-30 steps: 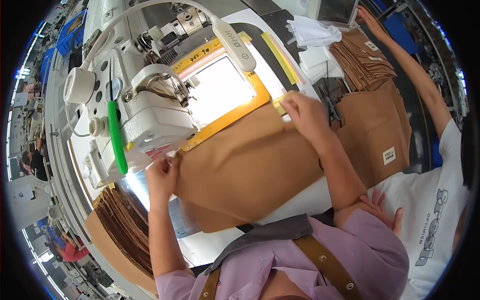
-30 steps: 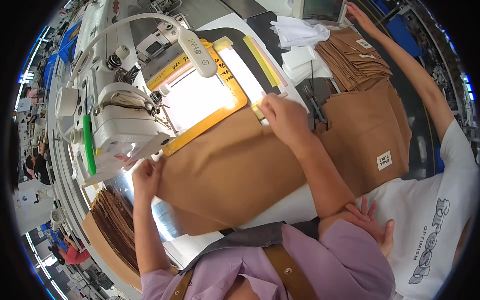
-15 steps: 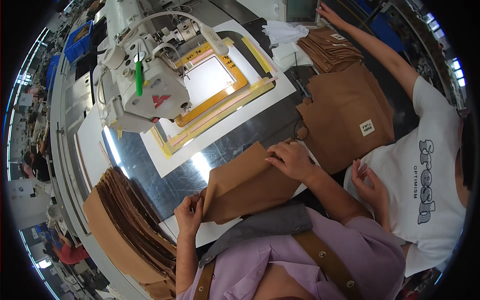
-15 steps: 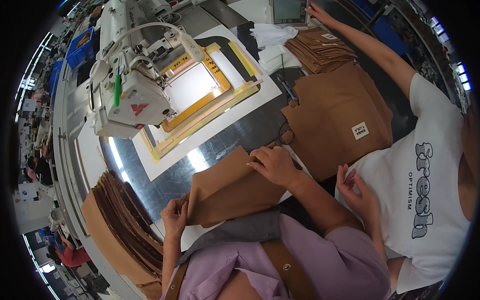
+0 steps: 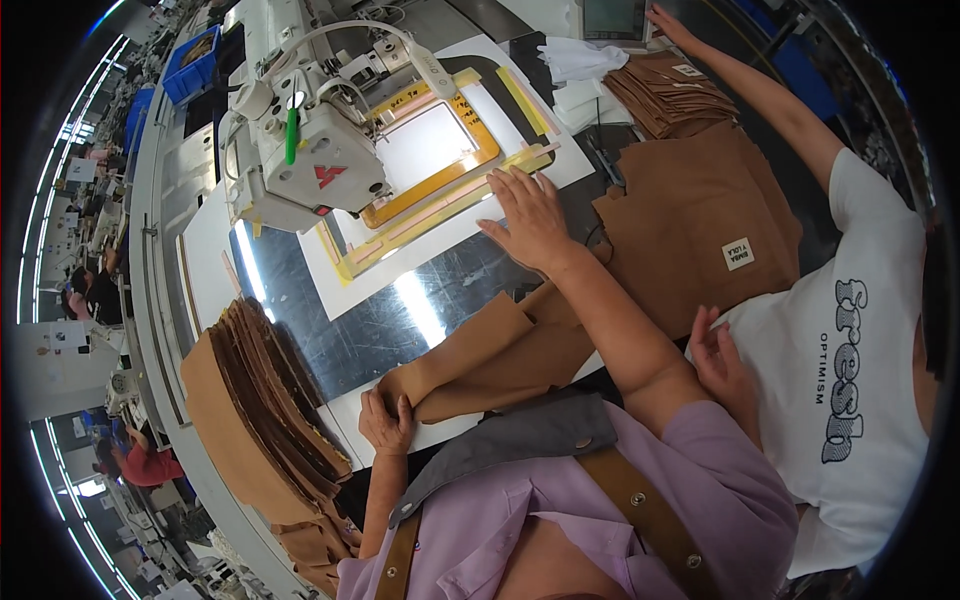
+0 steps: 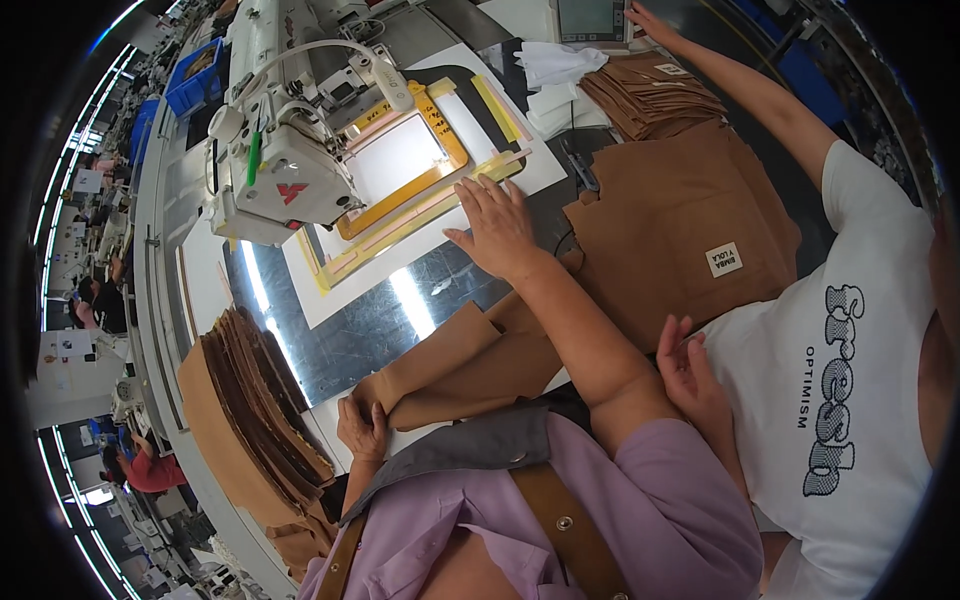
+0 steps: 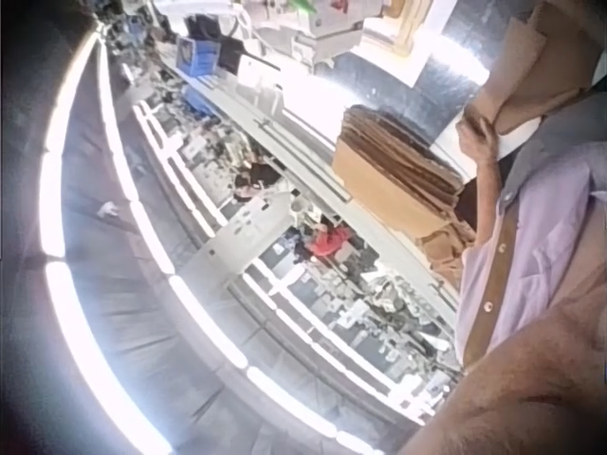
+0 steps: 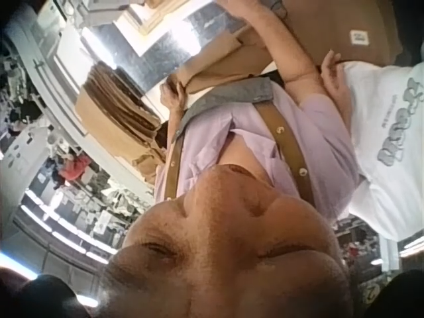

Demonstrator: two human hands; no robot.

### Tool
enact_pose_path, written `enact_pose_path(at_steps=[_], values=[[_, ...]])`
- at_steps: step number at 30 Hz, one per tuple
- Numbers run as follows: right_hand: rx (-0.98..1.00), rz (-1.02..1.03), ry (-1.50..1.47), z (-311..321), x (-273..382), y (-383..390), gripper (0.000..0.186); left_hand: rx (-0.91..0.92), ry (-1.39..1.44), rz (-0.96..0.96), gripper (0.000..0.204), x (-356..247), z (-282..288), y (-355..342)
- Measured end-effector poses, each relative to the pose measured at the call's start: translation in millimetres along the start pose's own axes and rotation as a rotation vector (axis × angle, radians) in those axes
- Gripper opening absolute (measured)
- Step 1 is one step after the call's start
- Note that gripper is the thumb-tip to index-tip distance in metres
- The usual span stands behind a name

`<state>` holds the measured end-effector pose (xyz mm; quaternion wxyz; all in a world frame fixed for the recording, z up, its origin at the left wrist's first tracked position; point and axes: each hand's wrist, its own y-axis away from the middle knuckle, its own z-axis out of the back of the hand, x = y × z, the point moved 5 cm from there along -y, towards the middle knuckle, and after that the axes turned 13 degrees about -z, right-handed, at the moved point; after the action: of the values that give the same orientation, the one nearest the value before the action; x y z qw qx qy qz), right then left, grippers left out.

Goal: Operating an automated industrial sewing machine to attach brand labels to leather pieces.

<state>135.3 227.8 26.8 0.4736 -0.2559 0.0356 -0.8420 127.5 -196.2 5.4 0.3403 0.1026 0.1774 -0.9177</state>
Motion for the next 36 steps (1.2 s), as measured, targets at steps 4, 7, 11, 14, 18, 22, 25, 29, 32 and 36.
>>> enact_pose_path(at_steps=[4, 7, 11, 14, 18, 22, 25, 29, 32, 36], values=[[0.094, -0.043, 0.068, -5, -6, -22, 0.074, -0.007, -0.033, 0.064, 0.041, 2, -2, 3], [0.118, -0.037, 0.094, -10, -5, -29, 0.074, -0.046, -0.028, 0.071, 0.037, 5, -2, 5], [0.073, -0.035, 0.119, -13, -4, -27, 0.075, -0.059, -0.025, 0.088, 0.034, 8, -1, 5], [0.044, -0.035, 0.104, -8, -5, -23, 0.072, -0.057, -0.006, 0.08, 0.033, 5, -1, 5], [-0.034, -0.053, 0.064, 7, -11, -8, 0.067, -0.059, 0.028, 0.046, 0.033, 6, -3, 5], [0.02, -0.072, 0.044, 42, 2, 59, 0.059, -0.042, 0.099, 0.027, 0.039, 10, 0, 6], [0.089, 0.044, -0.052, 65, 30, 129, 0.053, -0.035, 0.154, -0.013, 0.043, 11, 5, 9], [0.15, 0.037, -0.101, 64, 33, 220, 0.053, 0.0, 0.179, -0.114, 0.045, 20, 4, 10], [0.139, 0.009, -0.07, 72, 27, 239, 0.052, -0.002, 0.087, -0.142, 0.041, 32, 9, 29], [0.146, -0.062, -0.014, 85, 12, 224, 0.05, -0.064, 0.044, 0.07, 0.033, 69, 18, 47]])
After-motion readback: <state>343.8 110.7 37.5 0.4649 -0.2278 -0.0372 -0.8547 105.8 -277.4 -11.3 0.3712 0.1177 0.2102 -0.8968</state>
